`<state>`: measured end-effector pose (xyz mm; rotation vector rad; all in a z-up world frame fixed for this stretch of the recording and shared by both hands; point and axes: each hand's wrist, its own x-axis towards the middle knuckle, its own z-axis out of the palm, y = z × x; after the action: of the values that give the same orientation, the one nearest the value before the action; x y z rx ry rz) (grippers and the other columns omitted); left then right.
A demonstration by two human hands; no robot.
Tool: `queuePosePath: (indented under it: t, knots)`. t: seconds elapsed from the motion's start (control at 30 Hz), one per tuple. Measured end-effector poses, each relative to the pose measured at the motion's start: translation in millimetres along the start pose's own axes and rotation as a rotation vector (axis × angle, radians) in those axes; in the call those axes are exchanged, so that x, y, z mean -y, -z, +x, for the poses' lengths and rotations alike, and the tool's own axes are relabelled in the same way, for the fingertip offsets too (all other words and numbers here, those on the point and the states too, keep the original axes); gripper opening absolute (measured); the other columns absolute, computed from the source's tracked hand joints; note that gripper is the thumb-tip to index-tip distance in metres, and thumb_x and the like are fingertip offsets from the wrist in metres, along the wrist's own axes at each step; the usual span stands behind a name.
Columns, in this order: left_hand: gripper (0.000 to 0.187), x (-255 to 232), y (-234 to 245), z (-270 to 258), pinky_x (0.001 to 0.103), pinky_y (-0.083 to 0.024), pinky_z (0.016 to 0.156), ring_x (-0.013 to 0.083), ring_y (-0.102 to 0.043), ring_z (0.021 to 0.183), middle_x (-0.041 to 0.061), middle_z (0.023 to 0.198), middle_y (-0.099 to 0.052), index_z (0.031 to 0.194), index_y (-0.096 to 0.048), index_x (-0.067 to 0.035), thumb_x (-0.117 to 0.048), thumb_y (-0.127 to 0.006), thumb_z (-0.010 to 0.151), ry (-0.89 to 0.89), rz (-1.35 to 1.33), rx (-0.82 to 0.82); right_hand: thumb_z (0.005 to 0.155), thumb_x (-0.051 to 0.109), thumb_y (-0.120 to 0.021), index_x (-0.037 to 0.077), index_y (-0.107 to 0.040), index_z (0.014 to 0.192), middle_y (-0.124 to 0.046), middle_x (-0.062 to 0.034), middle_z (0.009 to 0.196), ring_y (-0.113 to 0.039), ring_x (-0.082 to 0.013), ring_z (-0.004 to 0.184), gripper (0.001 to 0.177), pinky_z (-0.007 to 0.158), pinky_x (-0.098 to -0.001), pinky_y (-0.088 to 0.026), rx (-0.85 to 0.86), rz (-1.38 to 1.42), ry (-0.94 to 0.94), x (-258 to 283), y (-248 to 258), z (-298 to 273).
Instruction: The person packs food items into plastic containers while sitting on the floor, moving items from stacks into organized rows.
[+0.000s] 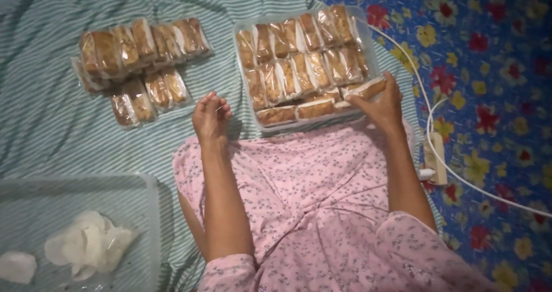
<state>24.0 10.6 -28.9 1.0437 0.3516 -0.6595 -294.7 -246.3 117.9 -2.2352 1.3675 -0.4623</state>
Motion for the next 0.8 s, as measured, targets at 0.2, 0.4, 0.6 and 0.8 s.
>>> queuePosePath:
  t: [0.2, 0.4, 0.6, 0.8]
  knots:
    - [0.028, -3.1, -1.3, -5.0, 0.028, -0.064, 0.050, 0.0186, -0.073, 0.063, 0.011, 0.080, -0.074, 0.115, -0.068, -0.011, -0.010, -0.072, 0.088, -0.006, -0.022, 0.016, 0.065, 0.050, -0.094, 0.012, -0.035, 0.158, -0.044, -0.0232, 0.153, -0.040, -0.0411, 0.143, 0.116, 0.118, -0.0512, -0.032, 0.057, -0.023, -0.260, 21.7, 20.4, -10.6]
    - [0.026, -5.6, -2.6, -9.1, 0.028, -0.065, 0.049, 0.0179, -0.073, 0.062, 0.011, 0.079, -0.073, 0.114, -0.068, -0.011, -0.011, -0.072, 0.088, -0.005, -0.013, -0.005, 0.065, 0.063, -0.091, 0.017, -0.034, 0.158, -0.049, -0.0171, 0.150, -0.042, -0.0377, 0.140, 0.118, 0.112, -0.0563, -0.037, 0.084, -0.100, -0.291, 44.6, 13.9, -31.7]
    - [0.027, -10.3, -4.9, -15.5, 0.028, -0.065, 0.051, 0.0179, -0.074, 0.063, 0.012, 0.080, -0.074, 0.113, -0.069, -0.012, -0.011, -0.073, 0.086, -0.003, 0.008, -0.004, 0.074, 0.062, -0.085, 0.010, -0.028, 0.159, -0.046, -0.0198, 0.154, -0.034, -0.0363, 0.147, 0.115, 0.116, -0.0573, -0.032, 0.135, -0.135, -0.319, 54.2, 15.4, -27.6]
    - [0.025, -10.5, -7.0, -16.2, 0.027, -0.065, 0.051, 0.0175, -0.073, 0.063, 0.012, 0.079, -0.074, 0.112, -0.069, -0.011, -0.011, -0.072, 0.087, -0.002, 0.019, -0.015, 0.080, 0.062, -0.080, 0.003, -0.028, 0.159, -0.045, -0.0185, 0.156, -0.031, -0.0367, 0.148, 0.112, 0.115, -0.0602, -0.030, 0.193, -0.139, -0.319, 62.0, 23.6, -38.3]
